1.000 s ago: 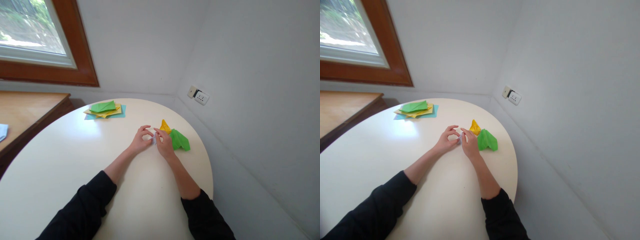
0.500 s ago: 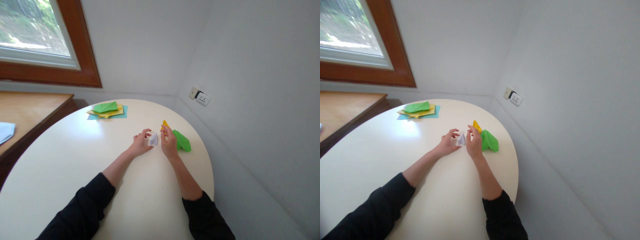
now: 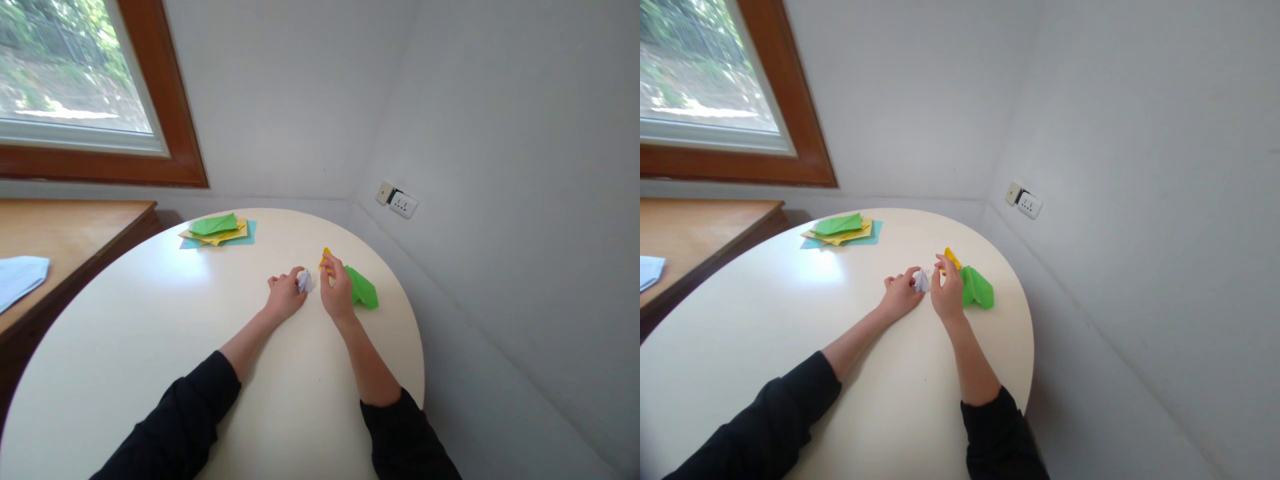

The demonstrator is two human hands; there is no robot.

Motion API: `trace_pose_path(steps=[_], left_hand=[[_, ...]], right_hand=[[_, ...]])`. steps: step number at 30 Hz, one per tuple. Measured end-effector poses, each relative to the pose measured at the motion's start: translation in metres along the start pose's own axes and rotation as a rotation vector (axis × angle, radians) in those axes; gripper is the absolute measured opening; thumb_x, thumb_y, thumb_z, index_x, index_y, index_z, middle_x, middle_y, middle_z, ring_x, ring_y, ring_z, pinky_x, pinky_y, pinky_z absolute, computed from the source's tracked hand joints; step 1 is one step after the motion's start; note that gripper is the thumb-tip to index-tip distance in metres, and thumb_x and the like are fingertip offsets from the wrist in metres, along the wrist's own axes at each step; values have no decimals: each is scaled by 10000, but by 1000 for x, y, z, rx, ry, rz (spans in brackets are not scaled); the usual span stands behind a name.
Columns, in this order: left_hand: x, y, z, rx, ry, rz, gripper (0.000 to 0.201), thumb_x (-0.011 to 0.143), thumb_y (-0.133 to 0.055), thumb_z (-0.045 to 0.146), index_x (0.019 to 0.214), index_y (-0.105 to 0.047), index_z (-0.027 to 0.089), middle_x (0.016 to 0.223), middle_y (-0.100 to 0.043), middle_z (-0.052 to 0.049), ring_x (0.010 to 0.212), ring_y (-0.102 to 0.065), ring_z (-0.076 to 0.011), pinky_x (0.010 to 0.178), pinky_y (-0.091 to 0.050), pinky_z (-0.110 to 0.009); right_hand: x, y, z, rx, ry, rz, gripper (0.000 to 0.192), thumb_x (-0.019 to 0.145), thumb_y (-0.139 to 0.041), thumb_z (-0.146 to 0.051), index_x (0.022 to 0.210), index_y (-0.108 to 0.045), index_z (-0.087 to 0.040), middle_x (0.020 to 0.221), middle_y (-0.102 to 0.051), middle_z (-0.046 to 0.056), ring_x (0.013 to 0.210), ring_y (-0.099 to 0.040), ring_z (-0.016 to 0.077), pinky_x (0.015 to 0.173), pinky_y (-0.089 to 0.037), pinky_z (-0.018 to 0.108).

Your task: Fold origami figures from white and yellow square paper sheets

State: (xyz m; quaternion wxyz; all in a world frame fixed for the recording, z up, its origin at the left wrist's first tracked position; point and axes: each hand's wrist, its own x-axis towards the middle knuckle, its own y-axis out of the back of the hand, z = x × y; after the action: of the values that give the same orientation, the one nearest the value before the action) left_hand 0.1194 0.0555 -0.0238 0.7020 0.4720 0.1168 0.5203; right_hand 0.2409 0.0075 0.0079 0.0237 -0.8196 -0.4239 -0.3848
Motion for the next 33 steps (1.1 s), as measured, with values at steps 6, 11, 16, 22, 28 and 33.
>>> trace_pose_path(steps=[6,11,16,22,28,33], left_hand=[[8,-10,15,176,70,137,537,719,-514,222,1231,-365,156,884,-657,-138,890,-570,-319,820,-278,-483],[11,-17,26,190,163,172,651,721,-568,331,1279,-308,121,964,-644,-191,962,-543,-351,835,-276,-491],[-1,-4,22,223,293,120,870,687,-591,500,1349,-199,95,1118,-582,-192,1049,-498,-337,857,-319,-461],[-46,61,-35,503,56,55,823,751,-464,575,1381,-184,127,1356,-382,-188,1269,-311,-299,1056,-111,-502],[-111,124,-93,587,-154,-247,766,793,-294,645,1405,-191,196,1480,-168,-116,1360,-129,-270,1085,-19,-483],[-133,139,-100,554,-149,-333,750,797,-270,654,1414,-146,246,1490,-108,-71,1364,-93,-274,1084,10,-477]], right_hand=[[1,3,1,10,1,26,302,813,-390,-172,1086,-519,-162,943,-604,86,863,-573,166,768,-485,322],[1,4,5,12,-7,52,298,807,-390,-164,1073,-526,-153,931,-609,88,844,-573,162,746,-487,311],[1,4,8,-7,21,89,292,794,-392,-139,1052,-527,-162,898,-613,64,818,-575,150,763,-479,311],[-18,-9,-16,-109,224,13,250,840,-352,-159,946,-578,-170,867,-624,67,861,-562,171,825,-439,340],[-55,-33,-46,-285,332,-674,508,825,-473,-424,1274,-425,-192,1303,-475,107,1238,-379,225,1018,-279,411],[-62,-36,-48,-463,242,-976,697,826,-348,-592,1404,-166,-249,1483,-184,69,1370,-91,231,1089,-84,456]])
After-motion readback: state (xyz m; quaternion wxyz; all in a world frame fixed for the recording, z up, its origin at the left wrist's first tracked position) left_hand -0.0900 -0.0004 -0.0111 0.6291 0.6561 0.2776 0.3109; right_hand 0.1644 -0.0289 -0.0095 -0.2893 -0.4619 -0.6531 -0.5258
